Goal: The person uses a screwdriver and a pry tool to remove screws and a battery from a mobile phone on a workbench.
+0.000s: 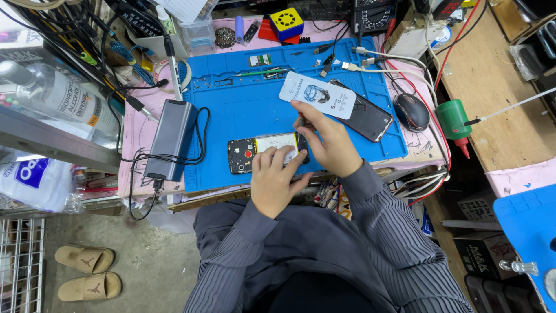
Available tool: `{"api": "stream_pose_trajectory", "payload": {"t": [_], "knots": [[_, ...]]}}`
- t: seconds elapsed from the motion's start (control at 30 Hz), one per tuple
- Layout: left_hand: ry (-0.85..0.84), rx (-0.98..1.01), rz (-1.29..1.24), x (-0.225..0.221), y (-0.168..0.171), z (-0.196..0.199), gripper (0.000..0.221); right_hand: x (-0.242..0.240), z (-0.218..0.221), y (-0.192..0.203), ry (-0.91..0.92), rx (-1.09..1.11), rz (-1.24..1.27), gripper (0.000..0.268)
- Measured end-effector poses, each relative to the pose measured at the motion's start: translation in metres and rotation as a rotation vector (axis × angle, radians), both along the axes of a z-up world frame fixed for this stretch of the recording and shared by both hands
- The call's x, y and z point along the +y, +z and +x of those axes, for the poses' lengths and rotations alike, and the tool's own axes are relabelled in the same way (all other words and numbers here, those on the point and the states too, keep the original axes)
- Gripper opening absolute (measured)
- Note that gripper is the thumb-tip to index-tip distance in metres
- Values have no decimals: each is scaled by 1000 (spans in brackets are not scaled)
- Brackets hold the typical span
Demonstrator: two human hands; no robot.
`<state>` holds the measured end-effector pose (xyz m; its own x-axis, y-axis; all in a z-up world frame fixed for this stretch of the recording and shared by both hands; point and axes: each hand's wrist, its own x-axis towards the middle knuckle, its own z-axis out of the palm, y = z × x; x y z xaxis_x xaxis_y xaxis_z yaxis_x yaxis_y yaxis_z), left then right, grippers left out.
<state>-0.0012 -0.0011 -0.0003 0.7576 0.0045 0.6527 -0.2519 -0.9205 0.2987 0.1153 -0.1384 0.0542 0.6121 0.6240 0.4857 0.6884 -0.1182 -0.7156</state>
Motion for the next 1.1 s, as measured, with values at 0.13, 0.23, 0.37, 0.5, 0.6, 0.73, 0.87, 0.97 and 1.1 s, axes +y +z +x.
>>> {"api": "stream_pose_trajectory", "payload": {"t": [0.13, 0.23, 0.37, 0.5, 0.6, 0.73, 0.87, 0.97, 1.1], "knots": [[6, 6, -9, 0, -2, 0, 46, 4, 1, -6, -76, 29, 1, 53], [4, -8, -3, 0, -1, -1, 47, 9, 1, -3, -148, -29, -2, 53], [-8, 2, -28, -1, 2, -3, 46, 6, 2, 10, 38, -228, 27, 52], [-31, 21, -104, 1, 12, -3, 44, 6, 4, 0, 5, -10, 90, 39], [-70, 80, -293, 5, 20, -4, 37, 14, 7, -6, -279, 24, 50, 28], [-69, 147, -589, 17, 30, 5, 31, 13, 3, 12, -125, -238, 111, 35], [-63, 94, -496, 24, 33, 23, 30, 13, -4, 3, 21, 6, 143, 44], [-11, 113, -393, 28, 28, 29, 30, 17, 3, -16, -175, 55, 42, 47], [46, 51, -218, 27, 20, 31, 34, 9, 10, -21, -171, -14, 50, 51]]}}
